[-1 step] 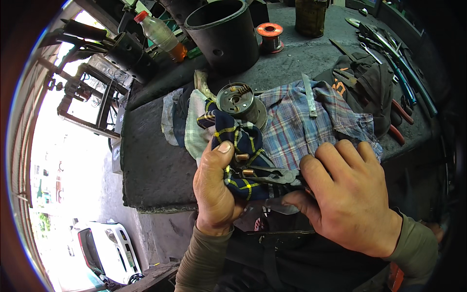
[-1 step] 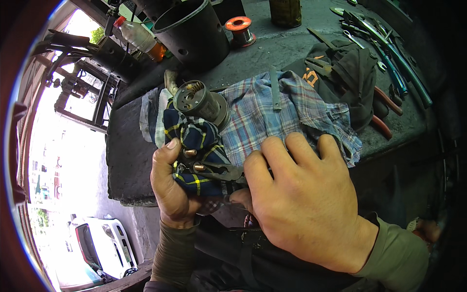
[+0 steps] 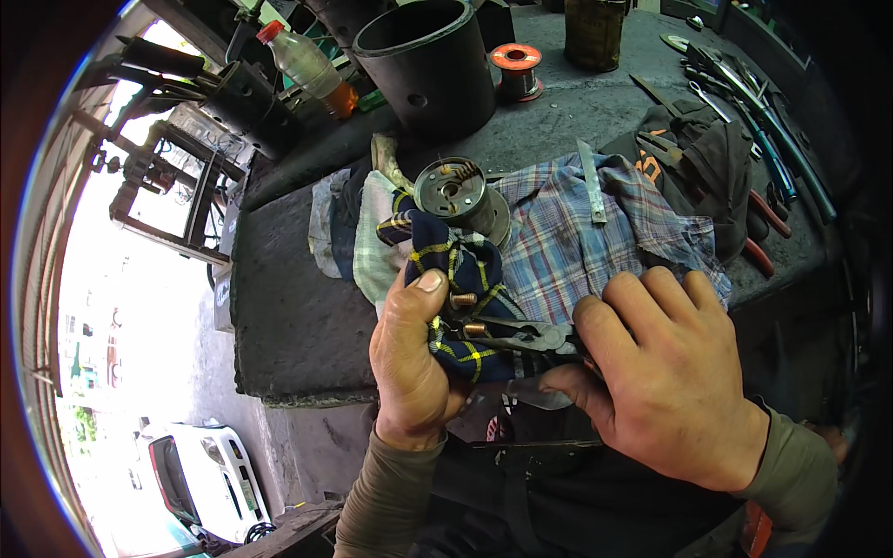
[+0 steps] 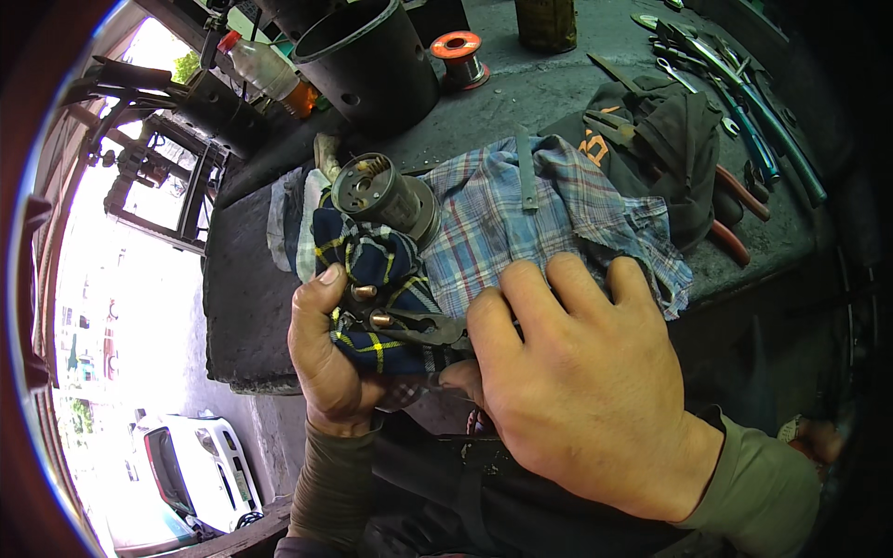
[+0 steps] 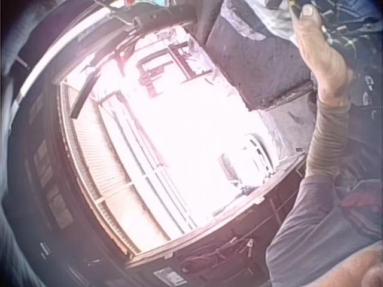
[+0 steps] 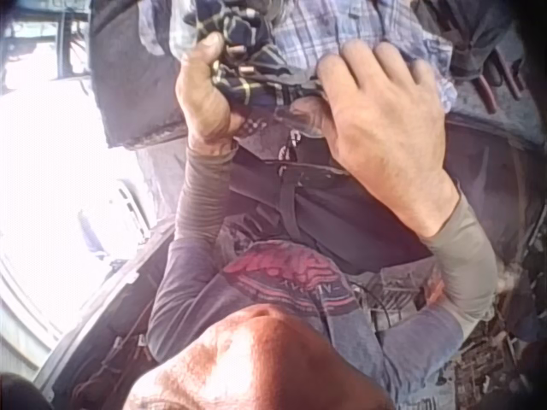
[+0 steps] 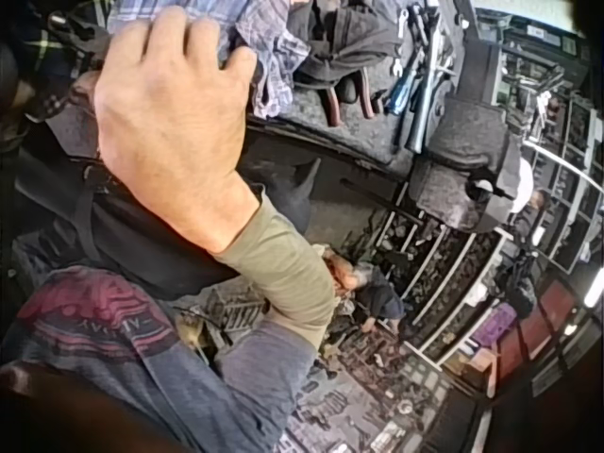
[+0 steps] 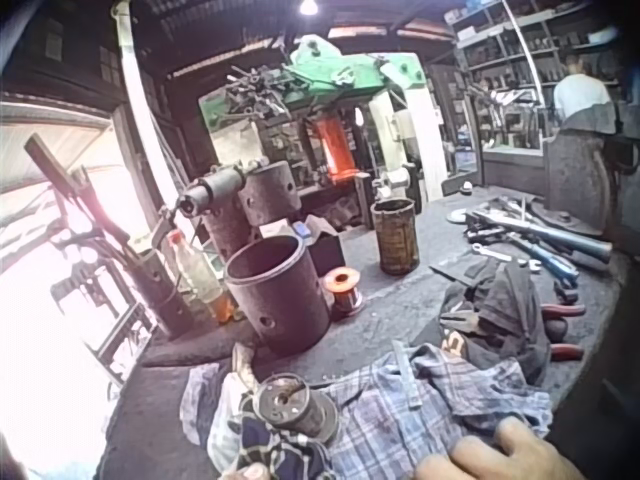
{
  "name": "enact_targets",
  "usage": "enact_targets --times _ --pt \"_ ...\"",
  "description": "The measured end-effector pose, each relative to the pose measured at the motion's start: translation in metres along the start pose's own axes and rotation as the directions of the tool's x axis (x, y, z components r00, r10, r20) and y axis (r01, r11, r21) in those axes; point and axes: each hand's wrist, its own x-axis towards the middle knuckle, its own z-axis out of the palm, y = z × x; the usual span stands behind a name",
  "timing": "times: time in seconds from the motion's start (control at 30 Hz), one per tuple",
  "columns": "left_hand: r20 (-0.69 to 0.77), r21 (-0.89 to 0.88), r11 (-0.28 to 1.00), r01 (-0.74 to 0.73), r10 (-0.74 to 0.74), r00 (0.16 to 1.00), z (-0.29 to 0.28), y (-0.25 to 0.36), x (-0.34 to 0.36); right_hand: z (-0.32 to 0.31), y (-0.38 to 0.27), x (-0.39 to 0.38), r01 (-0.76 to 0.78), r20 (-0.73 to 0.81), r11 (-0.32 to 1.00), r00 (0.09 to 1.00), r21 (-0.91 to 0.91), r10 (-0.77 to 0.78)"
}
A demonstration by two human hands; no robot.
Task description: The person disassembles a small cylindrical electrical component, removes internal parts, and uses pliers to adjust or remove a copper piece. The person then wipes the component with a cloth and continues manipulating the parts on a workbench.
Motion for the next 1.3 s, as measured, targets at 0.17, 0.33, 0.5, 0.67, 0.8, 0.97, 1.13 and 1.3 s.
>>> enact_targets --times 0.17,0.33,0.5,0.67,0.8,0.97,1.13,1.3 --pt "0.002 0.043 0.999 -0.021 0.021 1.0 0.0 0.003 0.004 0.001 0.001 0.003 -0.006 -0.003 1.0 1.0 -0.002 0.006" --pt "-0.004 0.035 0.999 -0.021 0.022 1.0 0.0 0.002 0.004 0.001 0.001 0.003 -0.006 0.009 1.0 1.0 0.008 0.005" --pt "0.098 0.065 0.998 -0.012 0.006 0.995 -0.006 0.001 0.003 0.001 0.001 0.001 -0.018 0.011 0.999 1.0 0.028 0.017" --pt "0.131 0.122 0.992 -0.026 0.01 0.991 -0.01 -0.001 0.009 -0.01 0.001 0.005 -0.044 0.057 0.999 0.997 0.024 0.043" --pt "0.115 0.058 0.997 -0.041 0.034 0.993 -0.007 -0.003 0.01 -0.008 0.007 0.0 0.011 0.105 0.999 0.994 -0.037 -0.007" --pt "0.113 -0.161 0.987 0.014 0.004 0.994 -0.017 -0.01 0.02 -0.014 0.029 -0.008 -0.055 0.101 0.991 0.993 -0.12 0.067" --pt "0.176 -0.21 0.978 0.005 0.033 0.984 -0.012 -0.011 0.02 0.0 0.077 0.008 -0.201 -0.131 0.974 0.974 -0.102 0.187" --pt "0.255 -0.246 0.969 -0.007 0.072 0.964 -0.022 -0.01 0.019 0.004 0.039 0.025 0.051 -0.242 0.998 0.969 0.044 -0.038"
